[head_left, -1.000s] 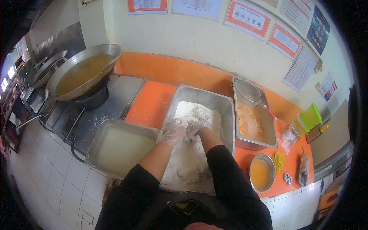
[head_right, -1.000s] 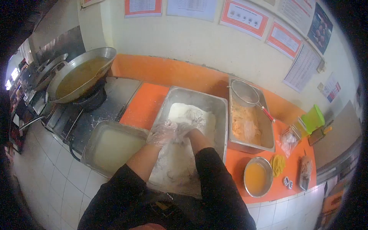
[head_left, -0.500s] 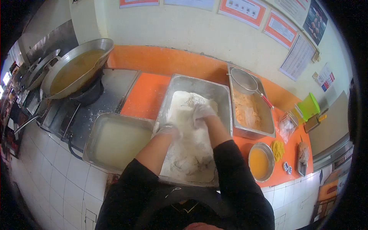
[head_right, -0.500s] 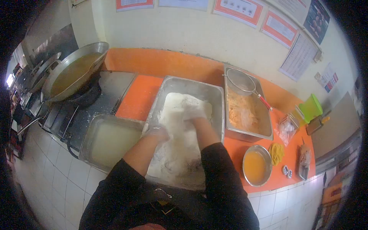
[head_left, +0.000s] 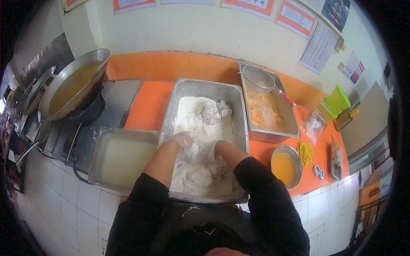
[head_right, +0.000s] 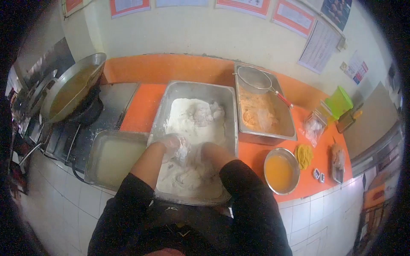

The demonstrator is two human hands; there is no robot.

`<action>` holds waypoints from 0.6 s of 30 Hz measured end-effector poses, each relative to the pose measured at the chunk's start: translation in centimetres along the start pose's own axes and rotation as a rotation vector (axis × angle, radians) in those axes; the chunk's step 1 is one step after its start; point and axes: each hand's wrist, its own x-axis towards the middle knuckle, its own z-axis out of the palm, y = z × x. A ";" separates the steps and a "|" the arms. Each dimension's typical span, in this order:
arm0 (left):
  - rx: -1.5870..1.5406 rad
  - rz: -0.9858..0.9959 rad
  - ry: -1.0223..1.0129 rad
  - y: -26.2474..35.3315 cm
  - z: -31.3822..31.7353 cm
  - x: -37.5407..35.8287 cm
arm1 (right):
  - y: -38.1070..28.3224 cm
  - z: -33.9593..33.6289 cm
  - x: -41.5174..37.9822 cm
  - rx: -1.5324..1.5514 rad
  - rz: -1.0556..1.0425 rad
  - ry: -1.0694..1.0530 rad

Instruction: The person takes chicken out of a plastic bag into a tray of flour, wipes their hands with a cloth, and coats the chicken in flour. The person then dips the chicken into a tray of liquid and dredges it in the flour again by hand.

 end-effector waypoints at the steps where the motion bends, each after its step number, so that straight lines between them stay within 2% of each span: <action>1: -0.010 -0.016 0.051 -0.7 0.9 0.7 | -1.0 0.6 0.7 0.003 -0.047 -0.034; 3: -0.037 -0.050 0.157 -2.1 3.5 3.0 | -2.6 1.6 1.7 0.037 -0.104 -0.038; 6: -0.936 -0.513 0.249 -0.9 1.8 2.3 | -4.8 3.4 2.6 0.113 -0.150 -0.035; 8: -0.743 -0.506 0.359 -2.9 7.0 8.3 | -5.9 4.5 2.7 0.171 -0.153 -0.020; 10: -0.429 -0.502 0.490 -2.6 7.5 8.1 | -6.9 5.4 2.4 0.225 -0.147 -0.004; 12: 0.012 -0.480 0.621 1.6 2.3 0.5 | -7.1 6.3 1.8 0.295 -0.148 0.007; 15: -0.463 -0.472 0.589 1.8 -0.2 -0.7 | -6.0 6.2 0.1 0.461 -0.173 0.075; 18: -1.132 -0.151 0.336 0.2 0.3 0.6 | -3.8 3.4 -3.4 0.728 -0.198 0.309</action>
